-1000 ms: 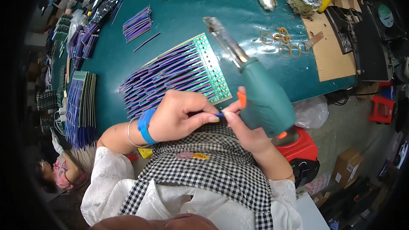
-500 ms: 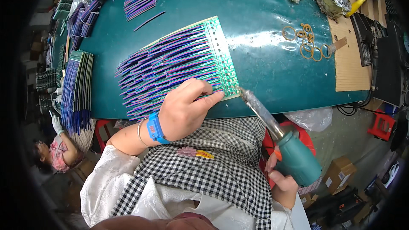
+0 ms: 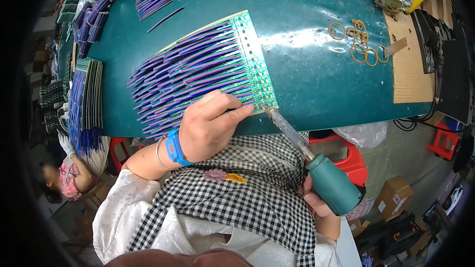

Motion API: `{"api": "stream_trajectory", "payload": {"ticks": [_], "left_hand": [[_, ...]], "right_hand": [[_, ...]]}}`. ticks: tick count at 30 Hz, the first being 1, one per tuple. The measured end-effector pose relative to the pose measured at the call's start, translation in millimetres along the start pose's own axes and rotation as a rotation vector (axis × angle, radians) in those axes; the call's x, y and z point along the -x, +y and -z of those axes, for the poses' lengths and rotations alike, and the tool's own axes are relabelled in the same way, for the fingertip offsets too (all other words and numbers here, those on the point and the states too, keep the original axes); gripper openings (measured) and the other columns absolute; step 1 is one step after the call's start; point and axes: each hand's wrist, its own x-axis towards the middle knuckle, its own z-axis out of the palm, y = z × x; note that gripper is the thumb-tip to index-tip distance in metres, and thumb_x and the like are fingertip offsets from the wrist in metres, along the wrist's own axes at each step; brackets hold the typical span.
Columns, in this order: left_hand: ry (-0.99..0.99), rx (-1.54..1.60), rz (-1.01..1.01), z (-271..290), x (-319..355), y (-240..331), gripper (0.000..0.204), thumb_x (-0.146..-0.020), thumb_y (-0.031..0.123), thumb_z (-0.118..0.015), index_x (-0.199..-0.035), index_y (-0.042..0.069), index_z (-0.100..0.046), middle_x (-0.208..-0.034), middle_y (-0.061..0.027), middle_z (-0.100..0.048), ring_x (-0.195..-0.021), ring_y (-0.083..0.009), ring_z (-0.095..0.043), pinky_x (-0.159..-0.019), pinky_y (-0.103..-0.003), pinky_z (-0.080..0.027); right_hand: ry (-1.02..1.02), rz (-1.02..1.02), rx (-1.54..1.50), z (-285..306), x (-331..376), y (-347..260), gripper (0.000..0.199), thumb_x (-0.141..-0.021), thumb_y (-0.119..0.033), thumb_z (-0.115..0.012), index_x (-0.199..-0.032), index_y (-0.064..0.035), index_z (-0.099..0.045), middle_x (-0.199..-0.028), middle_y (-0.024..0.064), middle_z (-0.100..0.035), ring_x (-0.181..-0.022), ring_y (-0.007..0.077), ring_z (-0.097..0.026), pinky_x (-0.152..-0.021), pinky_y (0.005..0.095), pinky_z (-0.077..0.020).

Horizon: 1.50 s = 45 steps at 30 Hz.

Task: Manually position multi-colored ribbon wires into circuit boards and secure them using a soldering iron tool.

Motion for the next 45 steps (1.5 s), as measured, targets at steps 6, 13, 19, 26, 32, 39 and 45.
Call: {"api": "stream_trajectory", "payload": {"ticks": [6,13,19,26,32,39,45], "left_hand": [[-0.036,-0.032,0.003,1.7,1.9,1.4,0.042,-0.064,-0.010,-0.071,-0.105,-0.003,-0.074,-0.091,-0.0103,-0.064,-0.074,-0.0259,-0.063,-0.063,-0.037,-0.053],[-0.008,-0.045,-0.020,-2.3,3.4,0.9,0.042,-0.064,-0.009,-0.070,-0.106,-0.005,-0.073,-0.092,-0.0107,-0.063,-0.073,-0.0260,-0.061,-0.061,-0.037,-0.052],[-0.007,-0.061,-0.017,-2.0,4.4,2.3,0.042,-0.064,-0.009,-0.069,-0.105,-0.005,-0.073,-0.092,-0.0109,-0.062,-0.073,-0.0257,-0.061,-0.060,-0.037,-0.051],[-0.011,-0.082,-0.016,-2.0,3.9,3.4,0.042,-0.064,-0.008,-0.069,-0.105,-0.004,-0.073,-0.092,-0.0109,-0.061,-0.074,-0.0256,-0.061,-0.061,-0.037,-0.052],[-0.027,-0.077,-0.010,-0.8,3.6,3.1,0.042,-0.064,-0.008,-0.069,-0.106,-0.004,-0.073,-0.092,-0.0110,-0.061,-0.075,-0.0259,-0.062,-0.062,-0.037,-0.053],[-0.035,-0.086,-0.019,-1.2,4.3,2.6,0.043,-0.064,-0.008,-0.069,-0.106,-0.004,-0.073,-0.091,-0.0113,-0.061,-0.074,-0.0262,-0.061,-0.062,-0.037,-0.052],[-0.030,-0.069,-0.020,-0.8,3.4,3.0,0.042,-0.064,-0.007,-0.069,-0.105,-0.006,-0.073,-0.088,-0.0111,-0.059,-0.071,-0.0258,-0.059,-0.059,-0.038,-0.050]], "right_hand": [[-0.021,-0.055,-0.025,-1.4,1.6,-3.1,0.033,-0.082,-0.016,-0.086,-0.097,0.0021,-0.062,-0.074,0.0030,-0.061,-0.061,0.0121,-0.057,-0.056,0.0242,-0.0455],[-0.045,-0.058,0.053,-1.5,-0.7,-7.1,0.033,-0.085,-0.022,-0.083,-0.095,0.0013,-0.062,-0.073,0.0034,-0.061,-0.061,0.0137,-0.058,-0.057,0.0267,-0.0460],[-0.066,0.013,0.054,6.2,-1.6,-7.1,0.042,-0.084,-0.023,-0.083,-0.108,0.0049,-0.062,-0.077,0.0079,-0.062,-0.061,0.0173,-0.059,-0.056,0.0285,-0.0468],[0.024,-0.008,-0.038,2.1,8.6,-10.3,0.062,-0.082,-0.024,-0.086,-0.127,0.0078,-0.056,-0.081,0.0112,-0.062,-0.062,0.0182,-0.059,-0.054,0.0299,-0.0474],[-0.025,0.014,0.048,7.0,5.3,-4.4,0.058,-0.082,-0.020,-0.085,-0.125,0.0078,-0.057,-0.073,0.0078,-0.061,-0.058,0.0160,-0.057,-0.055,0.0297,-0.0472],[-0.051,0.006,0.115,10.3,4.2,4.6,0.056,-0.083,-0.021,-0.080,-0.125,0.0091,-0.057,-0.071,0.0064,-0.062,-0.059,0.0164,-0.057,-0.054,0.0295,-0.0459],[0.063,-0.013,-0.110,-1.1,5.9,-10.1,0.058,-0.079,-0.014,-0.083,-0.127,0.0067,-0.057,-0.082,0.0112,-0.064,-0.064,0.0186,-0.059,-0.057,0.0299,-0.0475]]}}
